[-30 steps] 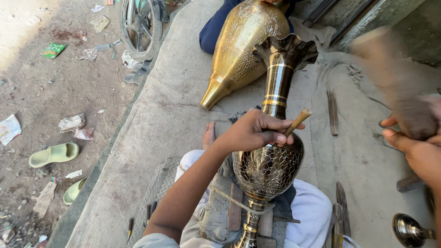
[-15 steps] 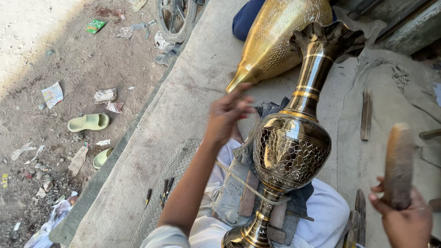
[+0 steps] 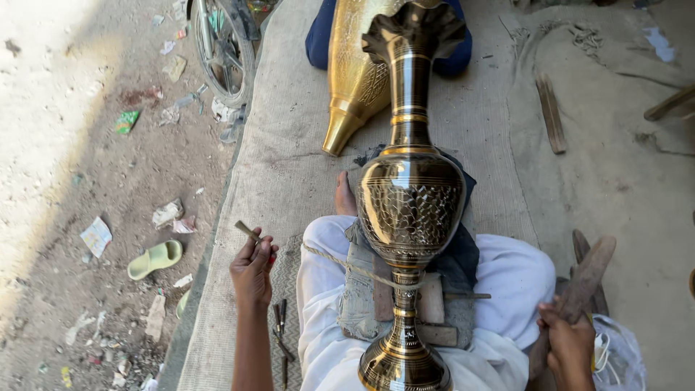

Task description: The person uses a hammer and a metal chisel to engrave a decorative pattern onto a brass vase. They repeatedly strike the chisel against the vase's surface to create a textured design.

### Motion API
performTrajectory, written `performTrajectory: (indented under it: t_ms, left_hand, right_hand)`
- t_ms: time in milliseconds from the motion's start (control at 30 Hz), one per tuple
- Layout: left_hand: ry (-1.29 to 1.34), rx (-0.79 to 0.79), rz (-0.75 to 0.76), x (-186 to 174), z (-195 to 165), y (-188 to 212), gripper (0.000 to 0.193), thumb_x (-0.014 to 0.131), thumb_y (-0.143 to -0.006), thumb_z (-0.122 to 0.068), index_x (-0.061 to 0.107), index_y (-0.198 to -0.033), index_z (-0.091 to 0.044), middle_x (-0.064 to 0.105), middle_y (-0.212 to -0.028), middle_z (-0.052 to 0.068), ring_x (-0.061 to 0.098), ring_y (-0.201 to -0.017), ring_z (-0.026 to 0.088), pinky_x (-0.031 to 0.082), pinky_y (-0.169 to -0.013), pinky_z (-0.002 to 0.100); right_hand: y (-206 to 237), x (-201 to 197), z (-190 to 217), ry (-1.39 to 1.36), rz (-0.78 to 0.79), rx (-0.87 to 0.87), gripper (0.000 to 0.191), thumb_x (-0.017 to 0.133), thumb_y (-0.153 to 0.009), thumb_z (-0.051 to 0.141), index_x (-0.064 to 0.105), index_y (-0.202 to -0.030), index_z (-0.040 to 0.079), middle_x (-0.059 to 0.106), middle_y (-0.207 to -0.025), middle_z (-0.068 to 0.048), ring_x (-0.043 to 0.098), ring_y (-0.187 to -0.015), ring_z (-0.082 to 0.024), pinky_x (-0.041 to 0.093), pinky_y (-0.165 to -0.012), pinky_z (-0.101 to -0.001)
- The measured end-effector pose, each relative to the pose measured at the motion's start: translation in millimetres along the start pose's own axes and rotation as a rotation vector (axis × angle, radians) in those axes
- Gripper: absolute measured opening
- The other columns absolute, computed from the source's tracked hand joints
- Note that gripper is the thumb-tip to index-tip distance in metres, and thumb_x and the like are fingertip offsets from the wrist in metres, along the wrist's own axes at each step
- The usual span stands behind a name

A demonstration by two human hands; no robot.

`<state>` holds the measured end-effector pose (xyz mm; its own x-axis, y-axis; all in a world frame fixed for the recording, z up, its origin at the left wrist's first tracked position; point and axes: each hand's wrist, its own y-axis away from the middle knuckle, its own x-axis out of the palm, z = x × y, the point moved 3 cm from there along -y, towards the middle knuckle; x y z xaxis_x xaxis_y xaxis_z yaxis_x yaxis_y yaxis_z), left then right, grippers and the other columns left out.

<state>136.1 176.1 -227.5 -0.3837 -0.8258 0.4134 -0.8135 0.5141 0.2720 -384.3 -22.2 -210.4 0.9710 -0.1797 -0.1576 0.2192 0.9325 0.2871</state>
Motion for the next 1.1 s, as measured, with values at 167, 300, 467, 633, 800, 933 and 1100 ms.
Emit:
performTrajectory:
  t_ms: [167,300,467,633,800,933,1100]
  left_hand:
    - [0.032,0.007,0.118,49.4,1.4,-3.9,0.051,0.07,-0.093,-0.001,0.057,-0.142,0.006,0.072,-0.109,0.012,0.071,-0.088,0.016,0.06,-0.08,0.027]
    - [-0.029,0.012,0.235,95.2,-5.5,-9.7,0.051,0.07,-0.093,-0.001,0.057,-0.142,0.007,0.072,-0.111,0.013,0.071,-0.089,0.016,0.057,-0.076,0.027]
    - [-0.258,0.119,0.44,188.8,-35.3,-42.8,0.05,0.073,-0.09,-0.003,0.059,-0.138,0.003,0.074,-0.115,0.011,0.073,-0.095,0.013,0.058,-0.074,0.025]
    - [-0.419,0.263,0.739,302.4,-49.5,-60.5,0.049,0.077,-0.091,-0.002,0.068,-0.138,0.001,0.077,-0.105,0.008,0.064,-0.08,0.012,0.053,-0.067,0.028]
    - [-0.641,0.378,0.827,351.1,-47.3,-47.5,0.07,0.077,-0.081,-0.003,0.053,-0.146,-0.012,0.079,-0.103,0.0,0.071,-0.093,0.004,0.063,-0.079,0.027]
    - [-0.877,0.506,0.808,352.2,-53.9,-40.8,0.055,0.08,-0.081,-0.002,0.065,-0.133,-0.011,0.081,-0.097,0.002,0.073,-0.087,0.007,0.062,-0.08,0.028]
    - [-0.997,0.528,0.826,361.7,-58.7,-38.9,0.038,0.081,-0.081,-0.002,0.076,-0.119,-0.009,0.082,-0.092,0.002,0.077,-0.087,0.008,0.063,-0.08,0.029]
  right_hand:
    - [7.6,16.0,8.3,-0.022,0.05,-0.097,0.044,0.073,-0.086,-0.007,0.06,-0.127,-0.001,0.069,-0.096,-0.006,0.065,-0.08,-0.014,0.054,-0.069,-0.0285]
    - [15.4,22.9,-5.1,-0.011,0.105,-0.005,0.038,0.075,-0.088,-0.002,0.062,-0.124,-0.001,0.069,-0.096,-0.006,0.064,-0.079,-0.013,0.053,-0.068,-0.0283]
    - [4.7,20.1,-26.5,-0.027,0.134,0.042,0.036,0.076,-0.088,-0.001,0.063,-0.121,-0.002,0.069,-0.097,-0.007,0.064,-0.079,-0.014,0.053,-0.068,-0.0289]
    - [-18.0,17.3,-38.5,-0.144,0.191,0.149,0.04,0.074,-0.089,0.0,0.06,-0.126,-0.001,0.068,-0.098,-0.012,0.063,-0.076,-0.017,0.053,-0.067,-0.0318]
    - [-35.9,29.8,-40.5,-0.187,0.228,0.168,0.042,0.068,-0.092,0.006,0.051,-0.131,0.003,0.07,-0.101,-0.016,0.063,-0.075,-0.018,0.055,-0.065,-0.0359]
    - [-43.3,40.9,-26.3,-0.153,0.325,0.083,0.043,0.072,-0.091,0.003,0.053,-0.13,0.0,0.067,-0.1,-0.014,0.061,-0.076,-0.019,0.052,-0.068,-0.0362]
    - [-61.4,69.8,20.5,0.074,0.368,-0.181,0.051,0.079,-0.077,0.001,0.055,-0.122,0.001,0.067,-0.097,-0.008,0.065,-0.087,-0.013,0.052,-0.078,-0.0297]
